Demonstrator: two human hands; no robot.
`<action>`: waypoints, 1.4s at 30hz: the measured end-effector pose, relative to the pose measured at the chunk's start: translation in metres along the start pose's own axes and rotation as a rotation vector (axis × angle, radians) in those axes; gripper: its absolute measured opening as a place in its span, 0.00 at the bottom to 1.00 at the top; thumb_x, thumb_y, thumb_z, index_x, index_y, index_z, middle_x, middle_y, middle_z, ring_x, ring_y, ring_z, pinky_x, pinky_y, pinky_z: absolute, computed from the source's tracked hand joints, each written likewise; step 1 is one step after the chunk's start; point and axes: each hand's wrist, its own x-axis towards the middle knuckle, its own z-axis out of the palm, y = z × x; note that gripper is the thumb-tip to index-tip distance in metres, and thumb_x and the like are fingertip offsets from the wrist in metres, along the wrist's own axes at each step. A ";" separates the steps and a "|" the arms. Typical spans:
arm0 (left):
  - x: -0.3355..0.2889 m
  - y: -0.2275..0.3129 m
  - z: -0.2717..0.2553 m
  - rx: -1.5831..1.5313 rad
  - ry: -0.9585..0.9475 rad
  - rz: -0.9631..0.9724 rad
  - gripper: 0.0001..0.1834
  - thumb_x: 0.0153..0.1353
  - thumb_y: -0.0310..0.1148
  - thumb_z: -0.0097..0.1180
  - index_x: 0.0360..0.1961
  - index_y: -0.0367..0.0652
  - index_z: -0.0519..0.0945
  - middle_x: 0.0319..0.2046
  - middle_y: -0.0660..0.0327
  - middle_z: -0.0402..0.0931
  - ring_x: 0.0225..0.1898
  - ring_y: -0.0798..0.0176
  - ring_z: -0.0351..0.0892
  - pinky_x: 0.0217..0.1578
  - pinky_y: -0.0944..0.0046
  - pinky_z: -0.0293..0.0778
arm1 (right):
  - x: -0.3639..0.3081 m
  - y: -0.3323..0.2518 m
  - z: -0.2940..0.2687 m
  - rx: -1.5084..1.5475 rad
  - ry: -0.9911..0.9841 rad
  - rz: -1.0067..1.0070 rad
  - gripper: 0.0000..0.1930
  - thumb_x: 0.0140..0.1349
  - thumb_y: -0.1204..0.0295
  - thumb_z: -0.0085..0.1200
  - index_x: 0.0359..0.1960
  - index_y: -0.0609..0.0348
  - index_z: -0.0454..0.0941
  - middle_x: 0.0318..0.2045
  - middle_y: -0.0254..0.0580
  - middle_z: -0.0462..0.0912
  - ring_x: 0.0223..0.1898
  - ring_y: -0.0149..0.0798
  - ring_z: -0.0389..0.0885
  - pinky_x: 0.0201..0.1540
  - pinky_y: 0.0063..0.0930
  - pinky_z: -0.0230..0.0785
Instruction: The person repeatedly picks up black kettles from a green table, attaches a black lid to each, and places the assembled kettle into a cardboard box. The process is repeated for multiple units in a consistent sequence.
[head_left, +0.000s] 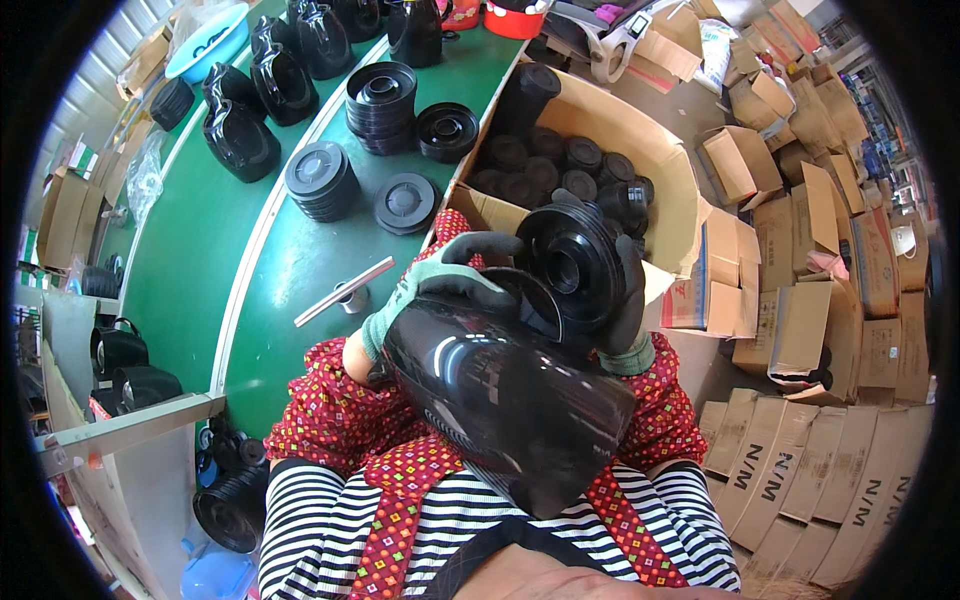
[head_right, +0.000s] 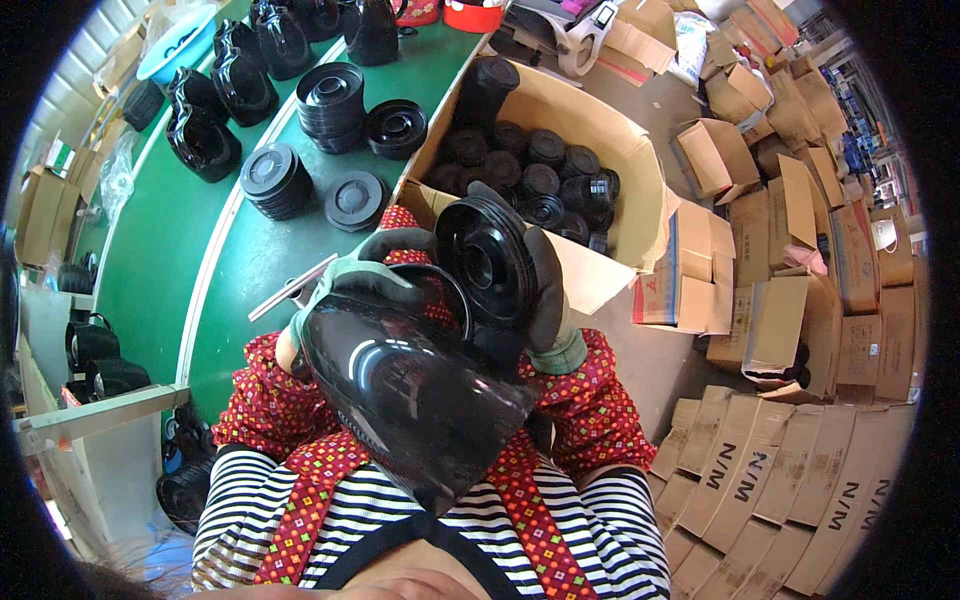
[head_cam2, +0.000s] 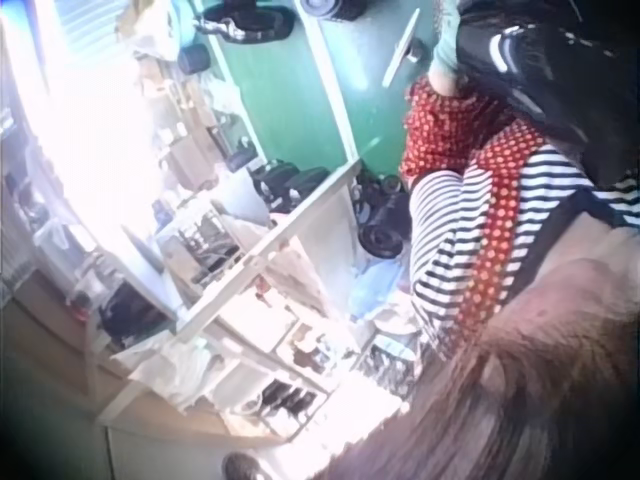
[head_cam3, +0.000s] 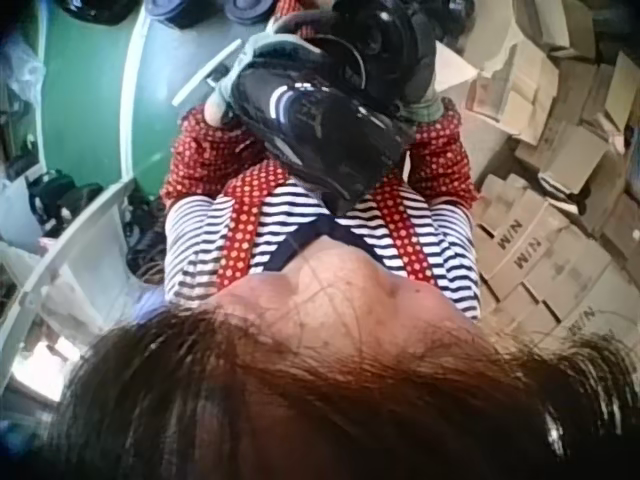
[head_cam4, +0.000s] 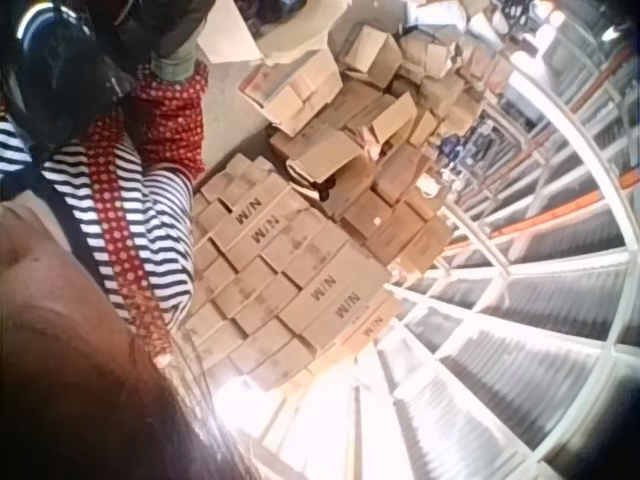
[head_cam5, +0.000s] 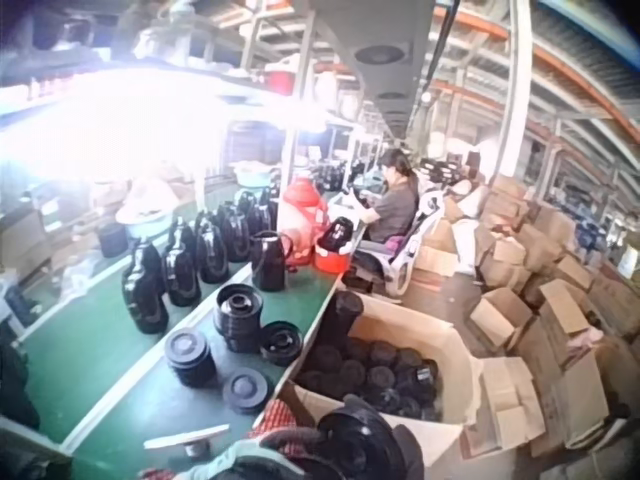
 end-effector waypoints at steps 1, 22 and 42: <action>0.003 -0.002 -0.001 0.021 -0.041 0.042 0.20 0.59 0.28 0.75 0.53 0.41 0.89 0.78 0.44 0.59 0.69 0.46 0.76 0.65 0.51 0.77 | 0.000 -0.001 0.003 -0.043 -0.015 -0.015 0.39 0.83 0.44 0.32 0.80 0.64 0.58 0.75 0.51 0.70 0.73 0.43 0.72 0.78 0.40 0.63; -0.030 -0.003 0.005 -0.311 0.103 -0.299 0.30 0.58 0.35 0.73 0.59 0.32 0.82 0.59 0.45 0.81 0.63 0.51 0.82 0.62 0.54 0.82 | -0.010 -0.015 -0.025 -0.438 0.176 -0.285 0.42 0.80 0.42 0.43 0.81 0.65 0.57 0.77 0.49 0.66 0.75 0.42 0.68 0.78 0.36 0.58; -0.056 -0.077 0.028 -0.395 0.077 -0.454 0.34 0.59 0.32 0.75 0.64 0.29 0.77 0.60 0.49 0.82 0.56 0.58 0.84 0.58 0.57 0.83 | -0.064 -0.008 -0.030 -1.182 0.032 -0.470 0.48 0.66 0.39 0.60 0.76 0.65 0.68 0.74 0.63 0.67 0.72 0.65 0.67 0.75 0.58 0.55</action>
